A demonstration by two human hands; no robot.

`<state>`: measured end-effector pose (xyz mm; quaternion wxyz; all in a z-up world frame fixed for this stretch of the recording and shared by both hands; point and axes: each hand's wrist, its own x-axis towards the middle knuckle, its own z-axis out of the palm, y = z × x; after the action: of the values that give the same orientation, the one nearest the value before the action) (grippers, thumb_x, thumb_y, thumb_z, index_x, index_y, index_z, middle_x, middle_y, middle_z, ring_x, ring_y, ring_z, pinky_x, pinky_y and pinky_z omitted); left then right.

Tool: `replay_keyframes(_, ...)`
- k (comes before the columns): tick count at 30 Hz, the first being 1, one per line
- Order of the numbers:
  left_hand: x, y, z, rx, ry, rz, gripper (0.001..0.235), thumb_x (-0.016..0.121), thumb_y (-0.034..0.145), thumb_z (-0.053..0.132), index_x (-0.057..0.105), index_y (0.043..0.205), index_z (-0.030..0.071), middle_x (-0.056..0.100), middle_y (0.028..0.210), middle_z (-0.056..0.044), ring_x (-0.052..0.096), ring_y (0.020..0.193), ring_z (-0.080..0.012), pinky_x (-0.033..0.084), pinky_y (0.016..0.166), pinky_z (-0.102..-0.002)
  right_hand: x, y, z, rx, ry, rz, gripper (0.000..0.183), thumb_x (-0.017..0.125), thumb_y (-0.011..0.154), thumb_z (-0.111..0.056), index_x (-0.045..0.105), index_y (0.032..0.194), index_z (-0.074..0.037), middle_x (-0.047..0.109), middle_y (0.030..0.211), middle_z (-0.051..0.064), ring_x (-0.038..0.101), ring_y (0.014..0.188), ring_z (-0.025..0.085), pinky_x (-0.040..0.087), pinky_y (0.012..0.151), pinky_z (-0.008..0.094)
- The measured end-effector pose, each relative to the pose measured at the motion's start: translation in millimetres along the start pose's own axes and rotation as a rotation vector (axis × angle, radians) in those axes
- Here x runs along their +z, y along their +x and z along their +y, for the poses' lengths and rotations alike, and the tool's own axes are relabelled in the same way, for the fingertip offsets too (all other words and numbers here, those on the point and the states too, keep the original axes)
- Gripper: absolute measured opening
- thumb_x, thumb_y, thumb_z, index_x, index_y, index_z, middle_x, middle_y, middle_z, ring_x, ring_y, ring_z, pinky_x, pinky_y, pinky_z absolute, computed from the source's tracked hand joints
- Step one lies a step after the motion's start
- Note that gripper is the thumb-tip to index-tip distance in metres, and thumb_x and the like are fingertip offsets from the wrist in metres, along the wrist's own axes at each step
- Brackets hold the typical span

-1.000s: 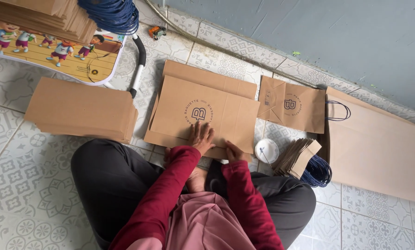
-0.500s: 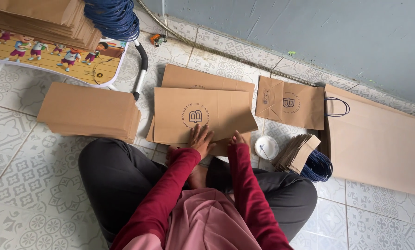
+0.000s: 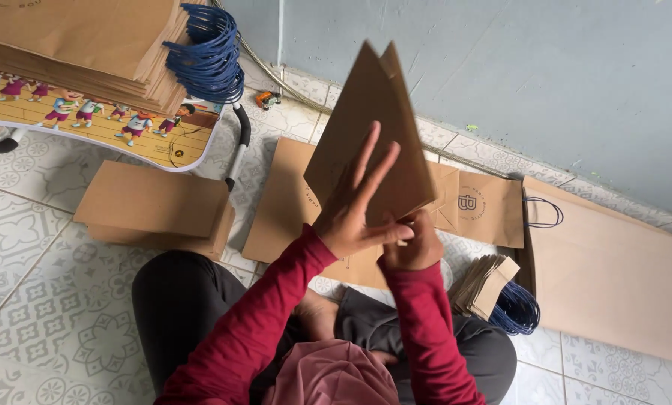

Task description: The person sits on the floor and folds flat paper bags into their final shape. They smooth the creases, fold the side panels, and assemble the bottom to create a standing bag.

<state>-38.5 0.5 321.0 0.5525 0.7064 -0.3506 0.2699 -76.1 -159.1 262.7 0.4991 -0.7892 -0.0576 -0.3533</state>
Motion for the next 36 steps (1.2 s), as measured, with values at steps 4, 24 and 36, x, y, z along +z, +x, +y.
replay_keyframes(4, -1, -4, -7, 0.131, 0.127, -0.038, 0.091, 0.077, 0.090, 0.054, 0.033, 0.163, 0.021, 0.015, 0.172, -0.018, 0.016, 0.160, -0.0393, 0.015, 0.130, -0.054, 9, -16, -7, -0.250, -0.079, -0.065, 0.017, 0.081, 0.082, -0.004, 0.069, 0.094, -0.006, 0.066, 0.073, 0.010, 0.070, 0.066, 0.032, 0.056, 0.048, 0.034)
replay_keyframes(24, -69, 18, -38, 0.192, 0.503, -0.241, 0.049, 0.092, 0.074, 0.040, 0.063, 0.094, 0.006, 0.061, 0.113, -0.010, 0.054, 0.132, -0.0368, 0.049, 0.111, -0.044, -19, 182, -38, -0.630, -0.542, -1.041, 0.059, 0.074, 0.083, -0.037, 0.061, 0.132, -0.009, 0.074, 0.085, 0.014, 0.074, 0.076, 0.038, 0.059, 0.076, 0.055)
replay_keyframes(36, -108, 53, -4, 0.370, 0.635, -0.643, 0.039, 0.088, 0.073, 0.042, 0.062, 0.083, 0.014, 0.064, 0.086, 0.003, 0.059, 0.130, -0.0207, 0.011, 0.127, -0.059, -4, 187, -8, -0.680, -0.734, -1.852, 0.043, 0.047, 0.098, -0.040, 0.069, 0.109, -0.004, 0.069, 0.075, 0.011, 0.065, 0.068, 0.029, 0.054, 0.066, 0.043)
